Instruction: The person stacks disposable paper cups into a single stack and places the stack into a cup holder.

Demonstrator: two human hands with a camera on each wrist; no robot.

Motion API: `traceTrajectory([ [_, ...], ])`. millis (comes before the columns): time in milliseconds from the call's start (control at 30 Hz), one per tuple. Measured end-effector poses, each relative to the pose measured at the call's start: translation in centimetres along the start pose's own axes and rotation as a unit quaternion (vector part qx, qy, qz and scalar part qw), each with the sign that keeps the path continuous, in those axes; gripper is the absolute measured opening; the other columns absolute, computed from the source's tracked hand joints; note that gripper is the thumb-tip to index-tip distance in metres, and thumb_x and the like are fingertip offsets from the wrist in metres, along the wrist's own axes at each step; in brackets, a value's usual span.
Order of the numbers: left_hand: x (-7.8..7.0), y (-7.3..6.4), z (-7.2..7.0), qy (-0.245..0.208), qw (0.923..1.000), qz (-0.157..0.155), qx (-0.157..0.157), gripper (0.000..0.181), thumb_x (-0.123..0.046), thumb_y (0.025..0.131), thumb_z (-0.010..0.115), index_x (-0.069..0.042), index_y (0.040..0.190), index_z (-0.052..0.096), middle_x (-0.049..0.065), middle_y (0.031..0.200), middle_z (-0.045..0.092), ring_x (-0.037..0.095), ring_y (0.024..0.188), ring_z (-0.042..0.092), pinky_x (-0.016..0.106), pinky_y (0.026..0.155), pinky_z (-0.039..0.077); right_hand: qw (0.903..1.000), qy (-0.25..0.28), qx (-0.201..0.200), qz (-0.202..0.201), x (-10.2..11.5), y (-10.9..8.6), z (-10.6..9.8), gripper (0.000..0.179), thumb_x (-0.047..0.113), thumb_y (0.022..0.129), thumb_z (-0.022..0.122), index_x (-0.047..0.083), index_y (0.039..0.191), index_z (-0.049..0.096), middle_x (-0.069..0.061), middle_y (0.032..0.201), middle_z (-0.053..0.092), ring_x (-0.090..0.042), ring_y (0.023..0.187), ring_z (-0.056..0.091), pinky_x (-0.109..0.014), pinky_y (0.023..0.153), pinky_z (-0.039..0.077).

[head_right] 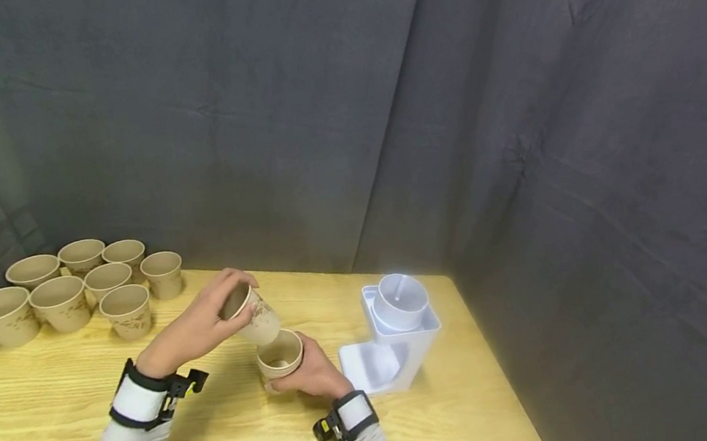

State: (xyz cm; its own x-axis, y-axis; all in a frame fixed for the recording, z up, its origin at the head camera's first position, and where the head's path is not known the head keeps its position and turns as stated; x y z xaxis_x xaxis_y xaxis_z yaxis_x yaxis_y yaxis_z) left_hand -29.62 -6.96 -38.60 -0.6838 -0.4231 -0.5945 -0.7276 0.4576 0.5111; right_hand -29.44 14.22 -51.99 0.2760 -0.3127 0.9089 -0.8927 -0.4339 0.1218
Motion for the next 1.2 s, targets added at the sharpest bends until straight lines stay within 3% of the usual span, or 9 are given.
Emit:
traceTrajectory([
  [133, -0.2, 0.1, 0.8, -0.006, 0.9997, -0.001, 0.022, 0.032, -0.029, 0.098, 0.067, -0.015, 0.125, 0.058, 0.004, 0.124, 0.055, 0.022, 0.12, 0.055, 0.048, 0.106, 0.044, 1.0, -0.002, 0.005, 0.002, 0.0, -0.1, 0.0, 0.071, 0.009, 0.068, 0.091, 0.014, 0.131, 0.058, -0.004, 0.118, 0.068, -0.026, 0.108, 0.066, -0.032, 0.095, 0.052],
  [400, -0.1, 0.4, 2.1, 0.004, 0.999, 0.006, 0.045, 0.035, -0.025, 0.095, 0.071, -0.011, 0.124, 0.059, 0.003, 0.121, 0.056, 0.022, 0.116, 0.057, 0.047, 0.103, 0.048, 0.9998, -0.015, 0.012, 0.003, 0.1, 0.1, -0.1, 0.069, 0.008, 0.07, 0.089, 0.014, 0.131, 0.057, 0.0, 0.117, 0.067, -0.012, 0.104, 0.065, -0.031, 0.096, 0.051],
  [1200, -0.5, 0.5, 4.3, 0.014, 0.9967, 0.016, 0.078, 0.034, -0.022, 0.09, 0.076, -0.009, 0.12, 0.064, 0.002, 0.117, 0.061, 0.02, 0.112, 0.059, 0.043, 0.102, 0.049, 0.9998, 0.015, 0.013, 0.004, -0.1, 0.1, 0.0, 0.07, 0.002, 0.069, 0.087, 0.014, 0.131, 0.058, -0.001, 0.114, 0.068, -0.013, 0.102, 0.066, -0.031, 0.094, 0.052],
])
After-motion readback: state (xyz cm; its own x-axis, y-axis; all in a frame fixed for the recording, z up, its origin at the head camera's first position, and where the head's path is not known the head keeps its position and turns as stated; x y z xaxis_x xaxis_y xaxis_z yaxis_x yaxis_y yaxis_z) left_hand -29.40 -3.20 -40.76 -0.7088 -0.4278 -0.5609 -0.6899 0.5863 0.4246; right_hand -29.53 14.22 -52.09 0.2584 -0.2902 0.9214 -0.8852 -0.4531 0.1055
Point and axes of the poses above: each hand's wrist, its own y-axis towards the middle knuckle, its own z-axis out of the palm, x = y × z, the point moved 3 cm from there along y, towards the middle knuckle
